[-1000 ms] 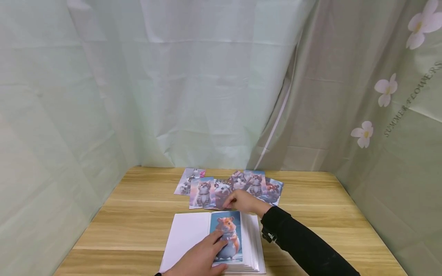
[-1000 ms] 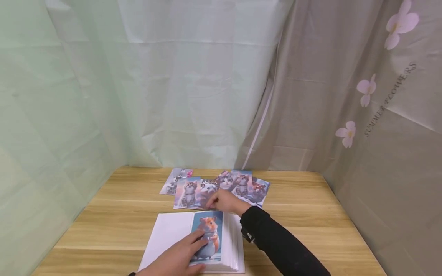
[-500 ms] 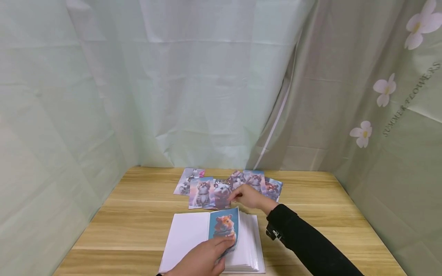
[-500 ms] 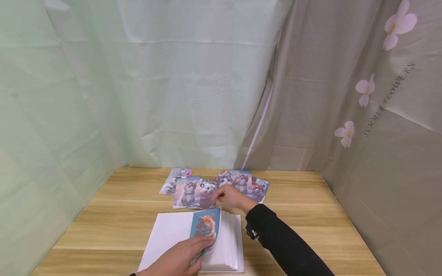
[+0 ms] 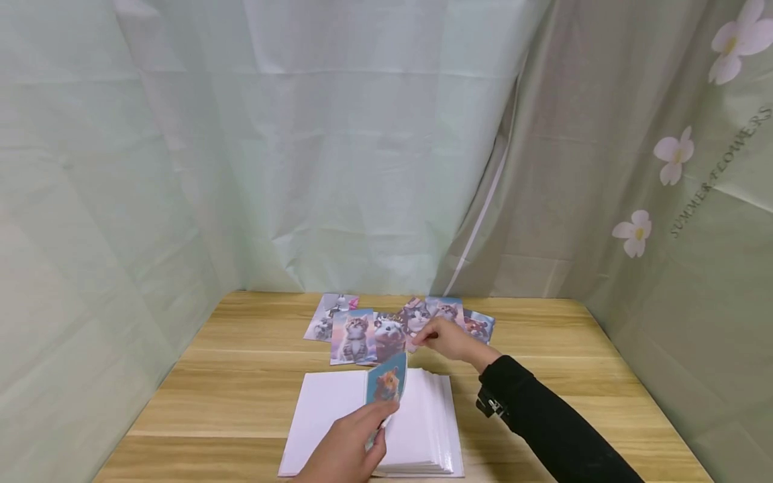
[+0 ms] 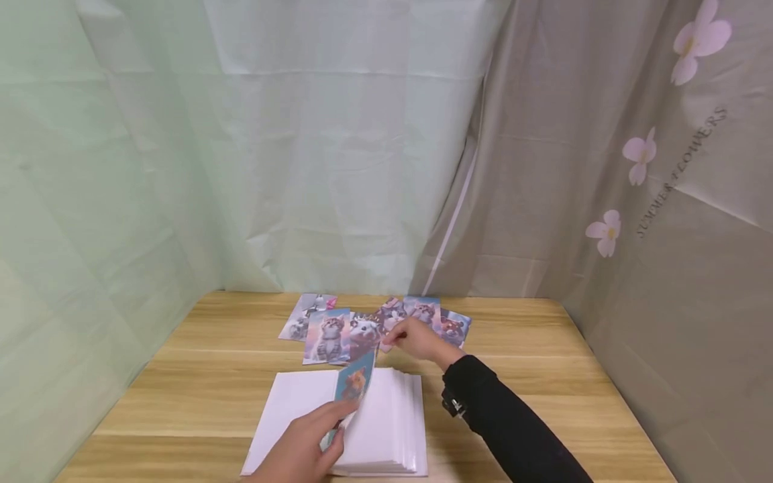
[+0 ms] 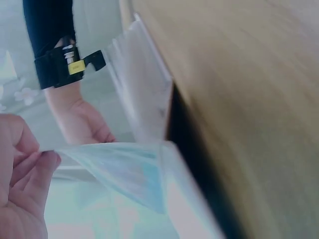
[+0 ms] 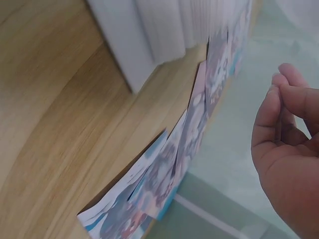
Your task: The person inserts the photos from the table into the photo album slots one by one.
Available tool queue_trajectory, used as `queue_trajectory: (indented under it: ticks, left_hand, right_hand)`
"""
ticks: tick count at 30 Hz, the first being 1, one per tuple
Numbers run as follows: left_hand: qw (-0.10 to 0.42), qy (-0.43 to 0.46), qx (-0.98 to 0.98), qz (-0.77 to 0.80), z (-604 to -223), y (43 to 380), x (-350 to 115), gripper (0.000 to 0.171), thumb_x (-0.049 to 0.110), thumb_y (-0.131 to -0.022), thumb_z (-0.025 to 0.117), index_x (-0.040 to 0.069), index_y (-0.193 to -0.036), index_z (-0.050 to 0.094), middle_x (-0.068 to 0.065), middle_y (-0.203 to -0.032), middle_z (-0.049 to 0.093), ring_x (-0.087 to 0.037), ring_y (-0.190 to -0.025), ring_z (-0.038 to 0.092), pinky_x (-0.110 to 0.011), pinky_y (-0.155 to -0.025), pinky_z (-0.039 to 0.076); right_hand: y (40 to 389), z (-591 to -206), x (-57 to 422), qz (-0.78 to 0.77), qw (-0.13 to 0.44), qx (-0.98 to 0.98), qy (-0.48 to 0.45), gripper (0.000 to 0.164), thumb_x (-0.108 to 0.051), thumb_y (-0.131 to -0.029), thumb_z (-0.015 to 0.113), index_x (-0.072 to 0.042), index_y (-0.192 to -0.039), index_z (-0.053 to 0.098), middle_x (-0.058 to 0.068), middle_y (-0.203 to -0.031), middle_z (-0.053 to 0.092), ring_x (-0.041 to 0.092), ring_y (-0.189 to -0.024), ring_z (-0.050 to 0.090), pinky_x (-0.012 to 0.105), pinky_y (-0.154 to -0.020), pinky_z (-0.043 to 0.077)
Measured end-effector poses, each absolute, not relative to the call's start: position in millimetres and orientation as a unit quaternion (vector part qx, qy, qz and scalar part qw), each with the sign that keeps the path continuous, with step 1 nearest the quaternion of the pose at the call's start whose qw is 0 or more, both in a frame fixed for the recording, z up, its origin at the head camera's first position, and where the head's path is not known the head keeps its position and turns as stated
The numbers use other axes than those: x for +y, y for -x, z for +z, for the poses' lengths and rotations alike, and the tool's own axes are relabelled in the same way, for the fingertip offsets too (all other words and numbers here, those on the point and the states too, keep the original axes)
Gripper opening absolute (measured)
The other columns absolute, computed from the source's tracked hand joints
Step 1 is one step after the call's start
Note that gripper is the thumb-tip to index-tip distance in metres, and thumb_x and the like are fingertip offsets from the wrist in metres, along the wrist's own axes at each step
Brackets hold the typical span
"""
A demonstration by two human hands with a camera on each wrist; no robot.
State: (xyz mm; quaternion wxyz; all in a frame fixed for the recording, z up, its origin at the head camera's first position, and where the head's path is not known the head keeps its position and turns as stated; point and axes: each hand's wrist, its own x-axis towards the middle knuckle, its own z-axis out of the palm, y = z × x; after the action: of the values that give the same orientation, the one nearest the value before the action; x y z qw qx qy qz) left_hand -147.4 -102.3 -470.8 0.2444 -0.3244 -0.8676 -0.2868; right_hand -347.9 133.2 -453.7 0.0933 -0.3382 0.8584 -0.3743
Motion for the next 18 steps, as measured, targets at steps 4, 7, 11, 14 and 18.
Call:
queue_trajectory:
  ticks: [4,7,11,14,18]
  left_hand:
    - [0.311,0.314,-0.853,-0.278,-467,146,-109,0.051,-0.006,-0.075,0.07,0.009,-0.123,0.067,-0.001,-0.12,0.068,-0.015,-0.097,0.071,-0.017,-0.076,0.055]
    - [0.35,0.328,-0.837,-0.264,-466,145,-119,0.037,-0.001,-0.085,0.057,0.005,-0.119,0.068,-0.005,-0.125,0.066,-0.016,-0.095,0.07,-0.013,-0.071,0.05]
    - [0.39,0.333,-0.827,-0.233,-467,143,-134,0.041,0.015,-0.099,0.034,0.002,-0.113,0.07,-0.009,-0.124,0.067,-0.019,-0.095,0.07,-0.013,-0.07,0.048]
    - [0.401,0.313,-0.835,-0.209,-468,141,-147,0.048,0.021,-0.101,0.029,0.002,-0.106,0.073,-0.007,-0.119,0.069,-0.019,-0.094,0.07,-0.015,-0.073,0.051]
    - [0.394,0.275,-0.859,-0.176,-468,137,-162,0.051,0.022,-0.099,0.028,0.003,-0.1,0.076,-0.003,-0.114,0.071,-0.017,-0.092,0.071,-0.017,-0.076,0.054]
  right_hand:
    - [351,-452,143,-0.374,0.091,0.867,0.315,0.021,0.007,-0.095,0.058,0.0,-0.101,0.077,0.007,-0.101,0.072,0.025,-0.098,0.067,0.033,-0.082,0.057]
    - [352,-449,151,-0.373,0.088,0.873,0.301,0.023,0.006,-0.096,0.058,-0.003,-0.101,0.078,0.008,-0.103,0.072,0.026,-0.1,0.067,0.037,-0.084,0.057]
    - [353,-448,159,-0.379,0.094,0.873,0.293,0.023,0.007,-0.096,0.056,-0.001,-0.103,0.077,0.014,-0.104,0.073,0.027,-0.101,0.067,0.037,-0.085,0.057]
    - [353,-450,163,-0.381,0.096,0.871,0.296,0.022,0.008,-0.095,0.056,0.004,-0.103,0.076,0.02,-0.105,0.072,0.028,-0.099,0.068,0.036,-0.084,0.057]
    - [353,-452,167,-0.384,0.087,0.872,0.291,0.018,0.007,-0.094,0.059,0.005,-0.101,0.076,0.02,-0.102,0.073,0.026,-0.096,0.068,0.035,-0.083,0.058]
